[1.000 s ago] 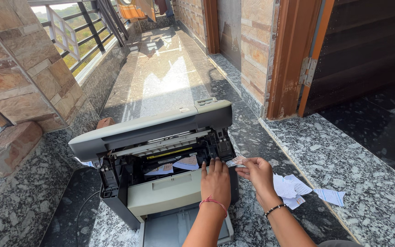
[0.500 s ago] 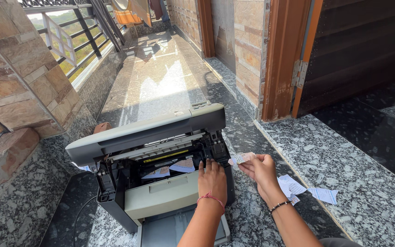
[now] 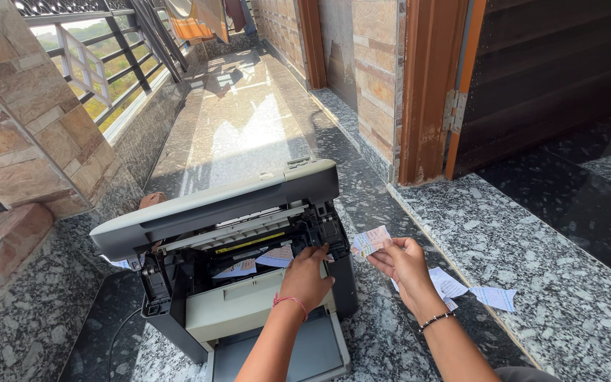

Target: The person sits on the floor in front of an HP all-in-one printer, opens the paper tray and front access panel, lifts the scanner lid, and pulls torn jammed paper scraps out of the printer mechanism, placing the removed pieces on the floor beside them.

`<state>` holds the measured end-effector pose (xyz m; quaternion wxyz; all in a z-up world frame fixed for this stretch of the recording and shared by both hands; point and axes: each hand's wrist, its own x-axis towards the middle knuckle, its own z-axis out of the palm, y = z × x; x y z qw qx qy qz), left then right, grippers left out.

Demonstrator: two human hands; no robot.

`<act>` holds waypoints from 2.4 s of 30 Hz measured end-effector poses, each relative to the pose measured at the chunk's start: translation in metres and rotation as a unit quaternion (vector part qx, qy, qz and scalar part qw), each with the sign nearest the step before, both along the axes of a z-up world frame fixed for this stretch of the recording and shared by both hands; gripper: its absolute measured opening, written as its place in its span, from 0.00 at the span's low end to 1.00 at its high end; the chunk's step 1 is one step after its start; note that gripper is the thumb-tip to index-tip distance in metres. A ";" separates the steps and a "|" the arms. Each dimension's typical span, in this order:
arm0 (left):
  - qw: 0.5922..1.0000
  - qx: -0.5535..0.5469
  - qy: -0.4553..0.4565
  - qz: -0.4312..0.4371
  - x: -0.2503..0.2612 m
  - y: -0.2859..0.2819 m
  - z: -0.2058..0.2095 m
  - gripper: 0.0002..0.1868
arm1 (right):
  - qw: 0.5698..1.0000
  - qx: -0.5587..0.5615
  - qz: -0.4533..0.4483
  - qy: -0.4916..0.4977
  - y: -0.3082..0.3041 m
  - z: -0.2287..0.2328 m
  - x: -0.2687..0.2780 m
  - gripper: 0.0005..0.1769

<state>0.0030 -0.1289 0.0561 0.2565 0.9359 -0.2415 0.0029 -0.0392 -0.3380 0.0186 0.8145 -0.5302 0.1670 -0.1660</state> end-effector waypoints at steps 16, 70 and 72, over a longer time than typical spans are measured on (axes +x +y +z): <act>0.977 -0.211 -0.020 0.031 -0.007 -0.054 0.003 0.22 | 0.999 0.003 -0.036 0.003 -0.052 -0.017 -0.015 0.08; 0.941 -0.231 -0.215 0.124 -0.004 0.011 -0.025 0.18 | 0.769 -0.612 -0.077 -0.165 0.093 0.000 -0.005 0.21; 0.943 -0.220 -0.214 0.129 -0.004 0.020 -0.032 0.19 | 0.772 -0.613 -0.076 -0.151 0.096 -0.002 -0.003 0.21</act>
